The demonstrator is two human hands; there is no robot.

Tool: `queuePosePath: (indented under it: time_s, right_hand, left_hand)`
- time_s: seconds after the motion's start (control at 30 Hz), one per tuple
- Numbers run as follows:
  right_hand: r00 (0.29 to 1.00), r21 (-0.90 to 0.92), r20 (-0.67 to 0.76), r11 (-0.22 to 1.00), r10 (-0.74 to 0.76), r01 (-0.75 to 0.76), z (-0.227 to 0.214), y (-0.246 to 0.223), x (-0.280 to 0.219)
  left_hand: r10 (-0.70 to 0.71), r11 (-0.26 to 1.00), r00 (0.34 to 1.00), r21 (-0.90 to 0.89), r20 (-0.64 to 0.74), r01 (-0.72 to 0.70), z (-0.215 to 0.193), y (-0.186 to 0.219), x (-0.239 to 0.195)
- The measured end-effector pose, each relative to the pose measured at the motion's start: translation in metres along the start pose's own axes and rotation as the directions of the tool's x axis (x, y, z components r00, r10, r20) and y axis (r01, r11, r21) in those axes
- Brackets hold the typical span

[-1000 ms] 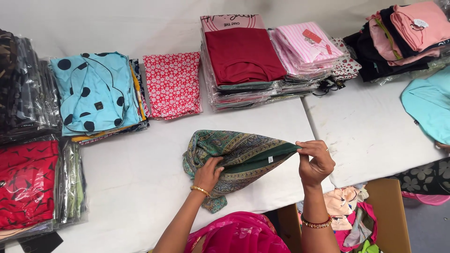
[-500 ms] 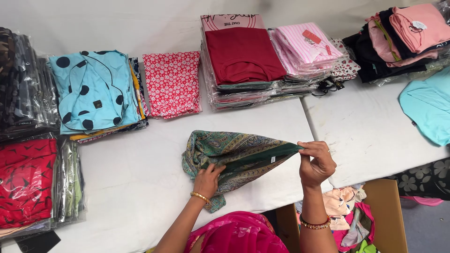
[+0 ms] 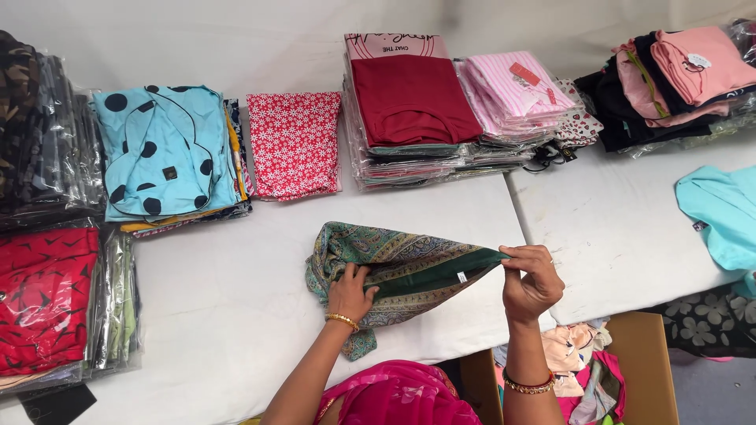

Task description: The person folds a camouflage-patterned garment, a green paisley-patterned scarf, and a white garment with a drawstring on a white table. The person handles each item by hand, smoothing and folding them into neat stacks before placing them aside.

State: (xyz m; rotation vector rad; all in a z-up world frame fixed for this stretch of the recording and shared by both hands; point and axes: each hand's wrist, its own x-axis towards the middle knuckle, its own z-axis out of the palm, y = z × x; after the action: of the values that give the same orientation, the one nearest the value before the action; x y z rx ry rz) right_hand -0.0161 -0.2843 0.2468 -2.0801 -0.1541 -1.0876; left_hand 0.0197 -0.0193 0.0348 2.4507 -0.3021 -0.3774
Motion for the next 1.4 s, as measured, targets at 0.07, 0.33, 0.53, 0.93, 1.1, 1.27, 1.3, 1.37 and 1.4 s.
queuePosePath:
  time_s: [0.07,0.33,0.53,0.93,1.1,1.27,1.3,1.37,1.4]
  right_hand:
    - [1.000,-0.001,-0.002,1.000,0.000,0.000,-0.001,0.000,0.000]
    - [1.000,0.010,-0.003,1.000,0.010,-0.010,-0.004,0.000,0.000]
    - [1.000,0.010,0.000,1.000,0.009,-0.009,-0.002,-0.003,0.001]
    - [1.000,-0.005,0.000,1.000,0.001,-0.001,-0.007,-0.003,0.000]
    - [1.000,0.004,-0.007,1.000,-0.002,0.002,-0.006,-0.007,0.000]
    - [1.000,0.006,-0.009,1.000,-0.008,0.008,-0.009,-0.014,0.001]
    - [1.000,0.004,-0.010,1.000,-0.016,0.016,-0.010,-0.016,0.002]
    - [1.000,0.003,-0.010,1.000,-0.028,0.028,-0.011,-0.020,0.003]
    - [0.999,0.003,-0.014,0.999,-0.032,0.032,-0.013,-0.020,0.004]
  left_hand:
    - [0.007,1.000,0.999,0.018,-0.044,-0.006,0.020,-0.014,0.006]
    - [0.234,0.938,0.934,-0.190,-0.269,-0.290,0.004,-0.011,-0.011]
    - [0.409,0.890,0.895,-0.139,-0.176,-0.434,0.032,-0.012,-0.036]
    - [-0.175,0.970,0.982,-0.180,-0.068,0.160,0.046,-0.016,-0.009]
    - [-0.235,0.714,0.968,-0.690,-0.084,0.114,0.051,-0.008,0.011]
    - [0.008,0.363,0.968,-0.901,-0.251,-0.237,0.063,-0.002,0.029]
    - [0.091,0.580,0.966,-0.776,-0.240,-0.248,0.054,0.003,0.031]
    - [0.168,0.755,0.962,-0.600,-0.214,-0.265,0.056,0.000,0.045]
    - [0.171,0.845,0.975,-0.489,-0.140,-0.218,0.068,-0.007,0.056]
